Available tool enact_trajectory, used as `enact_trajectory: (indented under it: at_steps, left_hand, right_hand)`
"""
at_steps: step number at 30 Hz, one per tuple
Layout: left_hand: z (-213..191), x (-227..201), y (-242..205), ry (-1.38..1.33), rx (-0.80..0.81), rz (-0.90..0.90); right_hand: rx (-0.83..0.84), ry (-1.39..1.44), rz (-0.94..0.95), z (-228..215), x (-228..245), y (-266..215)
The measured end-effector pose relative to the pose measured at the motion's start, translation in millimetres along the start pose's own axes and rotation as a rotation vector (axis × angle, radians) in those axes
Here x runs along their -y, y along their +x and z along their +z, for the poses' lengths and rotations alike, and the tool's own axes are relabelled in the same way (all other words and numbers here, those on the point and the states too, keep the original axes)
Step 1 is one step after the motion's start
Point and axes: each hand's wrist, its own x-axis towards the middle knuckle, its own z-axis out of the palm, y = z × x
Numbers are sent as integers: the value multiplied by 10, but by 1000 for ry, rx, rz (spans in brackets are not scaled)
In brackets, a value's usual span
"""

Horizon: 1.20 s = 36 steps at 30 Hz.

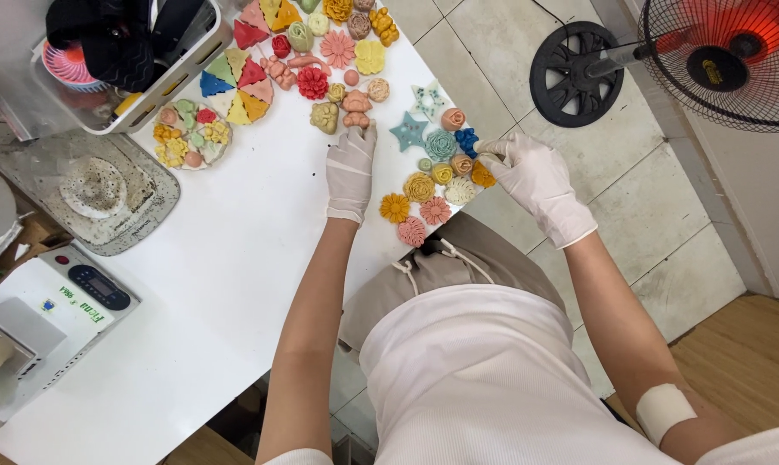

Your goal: The person picks up colorful flower-shaped wax pieces one at a time from a pile on a white table and arranges them into neat rows on the table surface. They continue sorting and placing the pieces, grouping them by type and color across the table.

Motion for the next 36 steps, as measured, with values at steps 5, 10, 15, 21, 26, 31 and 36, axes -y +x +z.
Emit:
enact_trajectory:
  at_steps: [5, 10, 15, 21, 26, 31, 36]
  left_hand:
    - [-103, 4, 33, 13, 33, 65]
    - [-382, -277, 5, -163, -133, 63]
    - [-37, -453, -82, -148, 130, 195]
    - [-83, -574, -143, -645, 12, -34]
    - [119, -645, -187, -912, 150, -457]
    - [120, -696, -121, -1036, 172, -554]
    - [229, -738, -109, -877, 181, -489]
  right_hand:
    - [-11, 17, -7, -4, -35, -38]
    - [3, 58, 47, 35, -52, -79]
    - [20, 79, 22, 72, -59, -112]
    - [44, 66, 62, 37, -98, -181]
    - [43, 34, 73, 139, -216, -183]
    - [46, 32, 69, 122, -195, -172]
    - [60, 41, 63, 80, -139, -145]
